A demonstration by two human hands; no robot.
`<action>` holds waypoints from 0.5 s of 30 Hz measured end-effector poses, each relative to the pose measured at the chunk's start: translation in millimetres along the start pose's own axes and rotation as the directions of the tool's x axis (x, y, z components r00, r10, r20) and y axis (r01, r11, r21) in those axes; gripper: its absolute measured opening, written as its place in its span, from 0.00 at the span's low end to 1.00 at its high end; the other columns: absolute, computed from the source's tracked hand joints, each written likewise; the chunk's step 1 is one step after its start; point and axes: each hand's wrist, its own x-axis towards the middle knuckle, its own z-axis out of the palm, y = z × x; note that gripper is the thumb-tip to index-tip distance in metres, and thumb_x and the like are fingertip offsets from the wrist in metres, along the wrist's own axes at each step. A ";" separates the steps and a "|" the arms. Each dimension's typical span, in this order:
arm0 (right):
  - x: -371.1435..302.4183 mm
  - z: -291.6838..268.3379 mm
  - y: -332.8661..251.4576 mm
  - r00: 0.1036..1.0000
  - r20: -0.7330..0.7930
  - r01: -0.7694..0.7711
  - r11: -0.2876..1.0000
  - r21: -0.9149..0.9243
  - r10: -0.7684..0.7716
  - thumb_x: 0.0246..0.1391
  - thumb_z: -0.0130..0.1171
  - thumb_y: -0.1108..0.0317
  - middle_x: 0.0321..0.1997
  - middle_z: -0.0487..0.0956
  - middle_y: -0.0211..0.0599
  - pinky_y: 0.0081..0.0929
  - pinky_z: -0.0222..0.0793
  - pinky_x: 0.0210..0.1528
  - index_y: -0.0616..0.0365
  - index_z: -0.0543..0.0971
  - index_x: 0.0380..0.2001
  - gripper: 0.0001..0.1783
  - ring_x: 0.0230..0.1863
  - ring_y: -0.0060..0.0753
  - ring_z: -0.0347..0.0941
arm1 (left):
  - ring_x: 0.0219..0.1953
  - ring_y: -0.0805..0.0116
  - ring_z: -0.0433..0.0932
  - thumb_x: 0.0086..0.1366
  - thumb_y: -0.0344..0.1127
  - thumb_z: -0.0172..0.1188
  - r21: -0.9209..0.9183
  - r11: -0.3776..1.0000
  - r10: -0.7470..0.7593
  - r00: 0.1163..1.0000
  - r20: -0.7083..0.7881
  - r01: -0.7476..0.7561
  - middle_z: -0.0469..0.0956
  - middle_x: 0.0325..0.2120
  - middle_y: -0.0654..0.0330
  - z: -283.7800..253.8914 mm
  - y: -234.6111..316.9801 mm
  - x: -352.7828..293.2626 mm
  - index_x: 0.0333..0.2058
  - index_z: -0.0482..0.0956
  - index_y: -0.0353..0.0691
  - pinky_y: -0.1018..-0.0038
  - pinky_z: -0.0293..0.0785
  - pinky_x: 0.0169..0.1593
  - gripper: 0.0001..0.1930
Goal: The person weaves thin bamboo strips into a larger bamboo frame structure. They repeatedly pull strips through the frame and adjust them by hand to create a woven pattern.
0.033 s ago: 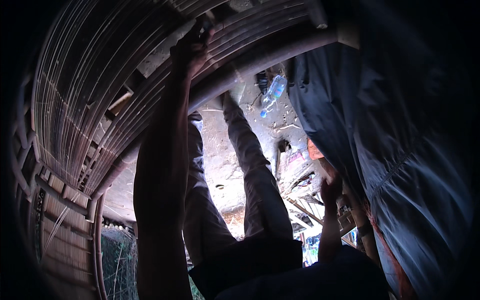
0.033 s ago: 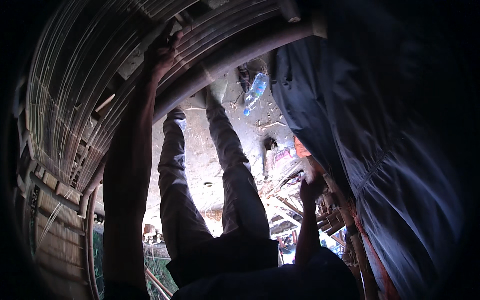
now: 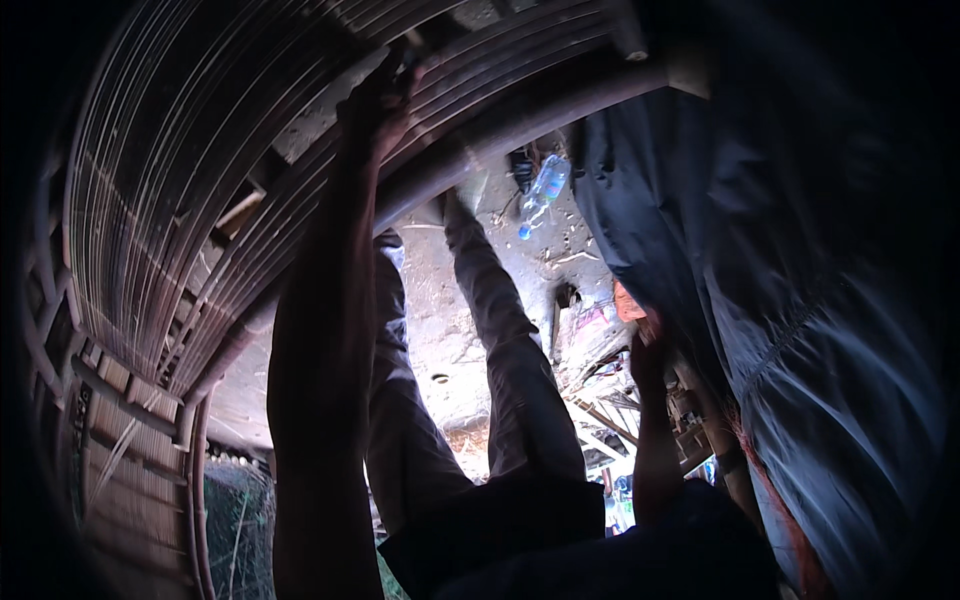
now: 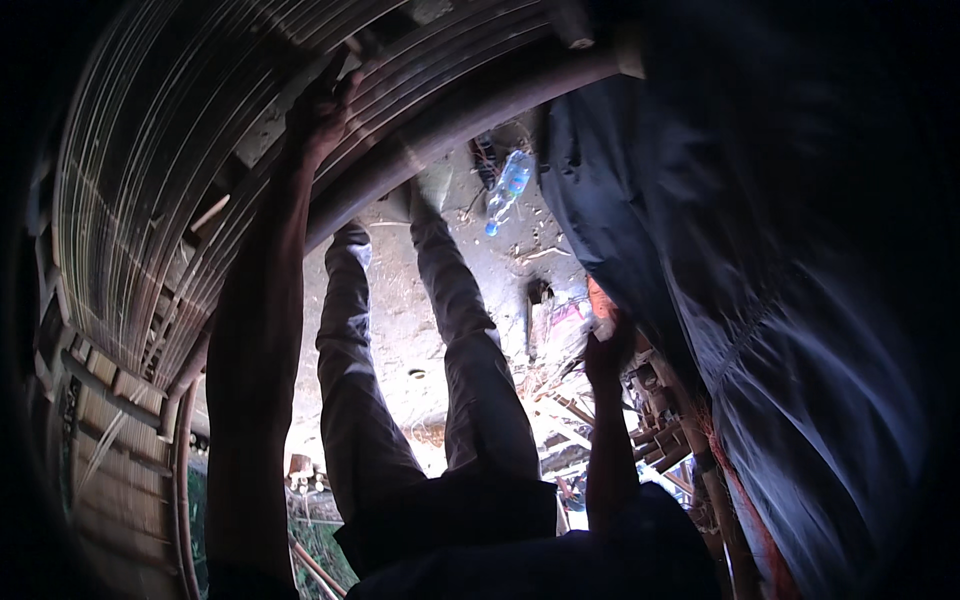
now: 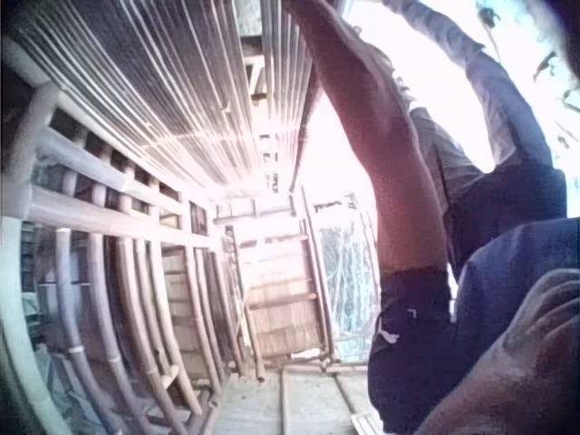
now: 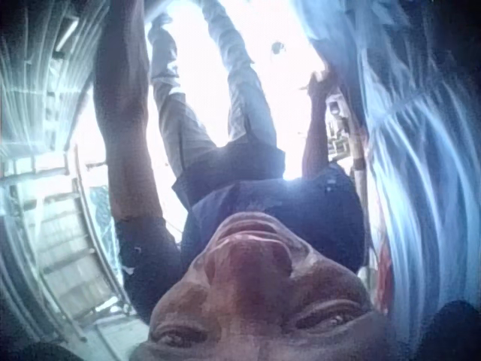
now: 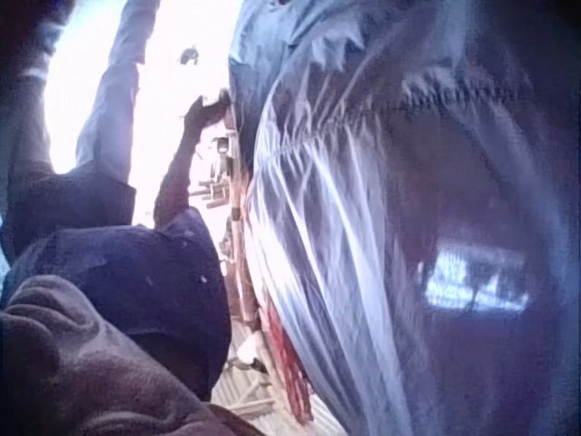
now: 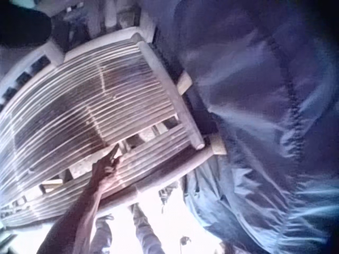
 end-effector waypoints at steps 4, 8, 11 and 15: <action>158.3 10.1 -248.1 0.872 -0.255 0.432 0.902 -0.005 -0.419 0.43 0.65 0.61 0.47 0.72 0.42 0.43 0.62 0.52 0.52 0.71 0.50 0.28 0.49 0.47 0.67 | 0.46 0.59 0.77 0.66 0.59 0.45 -0.132 0.990 0.063 0.994 0.087 -0.051 0.79 0.40 0.53 0.3 -0.4 13.2 0.57 0.68 0.49 0.66 0.72 0.46 0.28; 211.6 53.0 -337.7 0.854 -0.214 0.449 0.880 -0.154 -0.474 0.46 0.61 0.48 0.36 0.76 0.40 0.44 0.63 0.46 0.53 0.76 0.40 0.24 0.40 0.43 0.71 | 0.46 0.61 0.77 0.68 0.54 0.45 -0.201 0.979 0.068 0.971 0.229 -0.021 0.79 0.40 0.53 -2.8 14.3 17.7 0.52 0.74 0.46 0.67 0.71 0.46 0.23; 206.8 37.7 -373.5 0.561 0.620 0.376 0.836 0.399 -0.548 0.54 0.55 0.51 0.30 0.81 0.38 0.35 0.70 0.34 0.57 0.77 0.28 0.18 0.32 0.34 0.77 | 0.47 0.56 0.76 0.67 0.59 0.41 -0.244 0.963 0.138 0.986 0.097 -0.110 0.79 0.42 0.55 13.2 -13.8 12.8 0.48 0.77 0.49 0.63 0.70 0.49 0.25; 229.3 -56.0 -381.2 0.339 0.426 -0.311 0.327 0.892 -0.839 0.57 0.53 0.56 0.35 0.80 0.38 0.35 0.72 0.35 0.60 0.77 0.34 0.16 0.33 0.34 0.78 | 0.47 0.52 0.76 0.65 0.66 0.35 -0.058 0.989 -0.125 0.981 0.148 0.134 0.80 0.41 0.57 -3.5 7.2 2.1 0.46 0.78 0.56 0.50 0.63 0.51 0.28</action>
